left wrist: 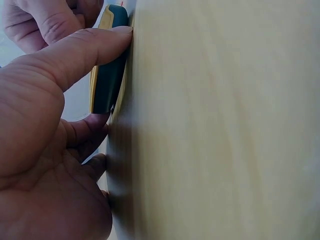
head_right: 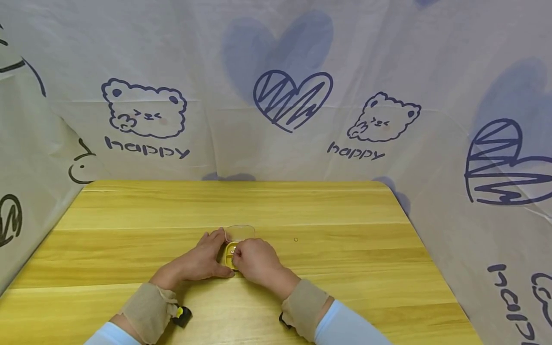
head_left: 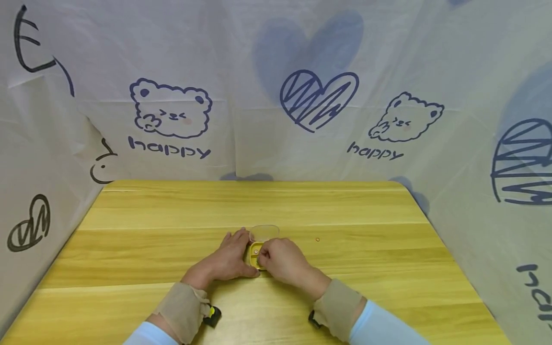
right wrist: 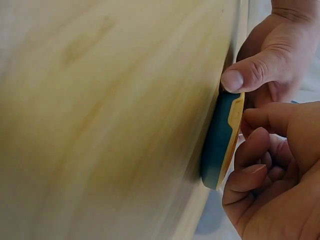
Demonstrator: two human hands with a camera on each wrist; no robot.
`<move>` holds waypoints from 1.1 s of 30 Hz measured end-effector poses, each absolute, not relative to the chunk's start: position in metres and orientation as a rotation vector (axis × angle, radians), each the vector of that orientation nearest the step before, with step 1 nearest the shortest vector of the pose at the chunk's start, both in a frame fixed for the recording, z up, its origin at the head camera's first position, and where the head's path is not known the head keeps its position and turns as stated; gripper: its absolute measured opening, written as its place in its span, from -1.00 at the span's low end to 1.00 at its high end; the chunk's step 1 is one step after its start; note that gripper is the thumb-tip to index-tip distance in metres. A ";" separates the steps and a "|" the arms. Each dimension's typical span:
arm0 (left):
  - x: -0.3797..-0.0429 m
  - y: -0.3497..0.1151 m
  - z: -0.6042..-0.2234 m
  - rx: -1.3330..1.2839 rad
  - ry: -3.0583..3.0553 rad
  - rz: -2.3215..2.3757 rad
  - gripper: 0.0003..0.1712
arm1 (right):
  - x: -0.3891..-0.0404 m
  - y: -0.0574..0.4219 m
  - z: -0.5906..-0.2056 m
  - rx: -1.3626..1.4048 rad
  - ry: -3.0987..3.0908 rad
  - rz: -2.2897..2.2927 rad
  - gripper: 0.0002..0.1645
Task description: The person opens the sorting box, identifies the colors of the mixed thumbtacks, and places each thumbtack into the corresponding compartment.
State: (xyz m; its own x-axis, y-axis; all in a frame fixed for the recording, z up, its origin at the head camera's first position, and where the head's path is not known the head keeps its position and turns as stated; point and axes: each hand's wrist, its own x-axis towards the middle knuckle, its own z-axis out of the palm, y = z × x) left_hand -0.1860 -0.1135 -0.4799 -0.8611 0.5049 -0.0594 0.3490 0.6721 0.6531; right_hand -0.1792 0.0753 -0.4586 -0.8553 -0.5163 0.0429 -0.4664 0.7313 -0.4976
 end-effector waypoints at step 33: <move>-0.185 -0.114 -0.482 0.661 2.633 0.972 -0.23 | -0.217 0.200 -0.450 -0.275 3.009 -0.849 -0.77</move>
State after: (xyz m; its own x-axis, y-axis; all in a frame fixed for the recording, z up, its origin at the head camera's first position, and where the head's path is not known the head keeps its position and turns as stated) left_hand -0.1853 -0.1139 -0.4818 -0.8636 0.4977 -0.0810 0.3257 0.6732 0.6639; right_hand -0.2171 0.1999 -0.4504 -0.9846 -0.1690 0.0449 -0.1675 0.8383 -0.5189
